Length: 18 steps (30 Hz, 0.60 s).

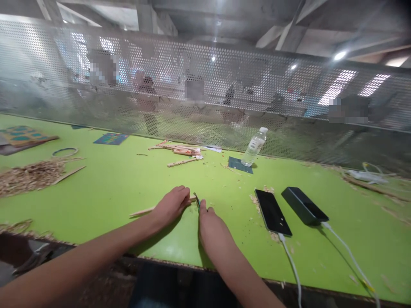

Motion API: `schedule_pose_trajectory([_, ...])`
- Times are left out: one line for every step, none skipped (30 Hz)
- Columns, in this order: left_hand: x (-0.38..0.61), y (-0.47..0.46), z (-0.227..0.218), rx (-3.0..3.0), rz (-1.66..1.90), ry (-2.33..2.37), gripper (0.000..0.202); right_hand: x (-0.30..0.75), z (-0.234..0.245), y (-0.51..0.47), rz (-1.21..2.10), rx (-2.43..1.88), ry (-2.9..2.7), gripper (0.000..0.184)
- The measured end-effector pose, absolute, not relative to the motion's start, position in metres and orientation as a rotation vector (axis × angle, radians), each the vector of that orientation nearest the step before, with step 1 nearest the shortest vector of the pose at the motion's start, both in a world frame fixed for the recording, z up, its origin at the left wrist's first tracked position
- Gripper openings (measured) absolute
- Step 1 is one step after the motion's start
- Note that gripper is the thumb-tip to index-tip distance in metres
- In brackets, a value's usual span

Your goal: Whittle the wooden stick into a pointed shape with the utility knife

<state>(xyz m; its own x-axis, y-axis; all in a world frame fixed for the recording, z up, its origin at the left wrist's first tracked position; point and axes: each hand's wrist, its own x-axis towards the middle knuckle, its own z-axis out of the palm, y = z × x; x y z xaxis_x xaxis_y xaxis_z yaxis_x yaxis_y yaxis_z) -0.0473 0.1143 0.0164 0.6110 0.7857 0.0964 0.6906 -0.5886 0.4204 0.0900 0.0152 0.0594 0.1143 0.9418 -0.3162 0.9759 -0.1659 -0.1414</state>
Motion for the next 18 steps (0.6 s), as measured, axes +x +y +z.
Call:
schedule_pose_trajectory([-0.047,0.114,0.016,2.500,0.388,1.190,0.034,0.090,0.058,0.016,-0.507,2.275,1.963,0.054])
schedule_pose_trajectory([-0.047,0.114,0.016,2.502,0.390,1.193,0.034,0.090,0.057,0.017,-0.503,2.284,1.964,0.047])
schedule_pose_trajectory([-0.047,0.113,0.015,2.503,0.396,1.197,0.034,0.090,0.055,0.018,-0.502,2.294,1.961,0.042])
schedule_pose_trajectory([-0.047,0.113,0.015,2.504,0.403,1.201,0.034,0.090,0.053,0.018,-0.503,2.303,1.957,0.040])
schedule_pose_trajectory([-0.047,0.113,0.014,2.504,0.412,1.206,0.034,0.089,0.051,0.018,-0.507,2.313,1.953,0.040])
schedule_pose_trajectory([-0.048,0.113,0.014,2.505,0.422,1.211,0.034,0.089,0.049,0.018,-0.510,2.325,1.951,0.040])
schedule_pose_trajectory([-0.048,0.113,0.013,2.507,0.433,1.215,0.033,0.088,0.047,0.018,-0.512,2.340,1.949,0.042])
schedule_pose_trajectory([-0.049,0.113,0.013,2.511,0.443,1.217,0.033,0.088,0.045,0.018,-0.517,2.357,1.950,0.046])
schedule_pose_trajectory([-0.049,0.113,0.013,2.517,0.451,1.217,0.031,0.089,0.042,0.017,-0.526,2.378,1.953,0.051])
schedule_pose_trajectory([-0.050,0.113,0.013,2.526,0.459,1.217,0.030,0.090,0.040,0.017,-0.539,2.403,1.959,0.057])
schedule_pose_trajectory([-0.051,0.114,0.013,2.537,0.466,1.217,0.028,0.092,0.038,0.017,-0.555,2.433,1.967,0.061])
schedule_pose_trajectory([-0.052,0.114,0.013,2.549,0.471,1.217,0.026,0.095,0.036,0.017,-0.573,2.466,1.979,0.063])
schedule_pose_trajectory([-0.052,0.115,0.013,2.563,0.474,1.218,0.025,0.099,0.034,0.017,-0.594,2.501,1.999,0.061])
schedule_pose_trajectory([-0.053,0.116,0.013,2.577,0.475,1.220,0.024,0.103,0.032,0.016,-0.615,2.536,2.028,0.058])
schedule_pose_trajectory([-0.054,0.118,0.013,2.591,0.474,1.222,0.024,0.108,0.030,0.015,-0.640,2.572,2.061,0.055])
schedule_pose_trajectory([-0.054,0.119,0.013,2.604,0.471,1.223,0.024,0.113,0.028,0.013,-0.666,2.610,2.096,0.052])
schedule_pose_trajectory([-0.055,0.120,0.013,2.615,0.468,1.222,0.023,0.117,0.026,0.011,-0.690,2.655,2.123,0.051])
schedule_pose_trajectory([-0.056,0.121,0.014,2.623,0.466,1.221,0.023,0.122,0.023,0.008,-0.709,2.715,2.137,0.050])
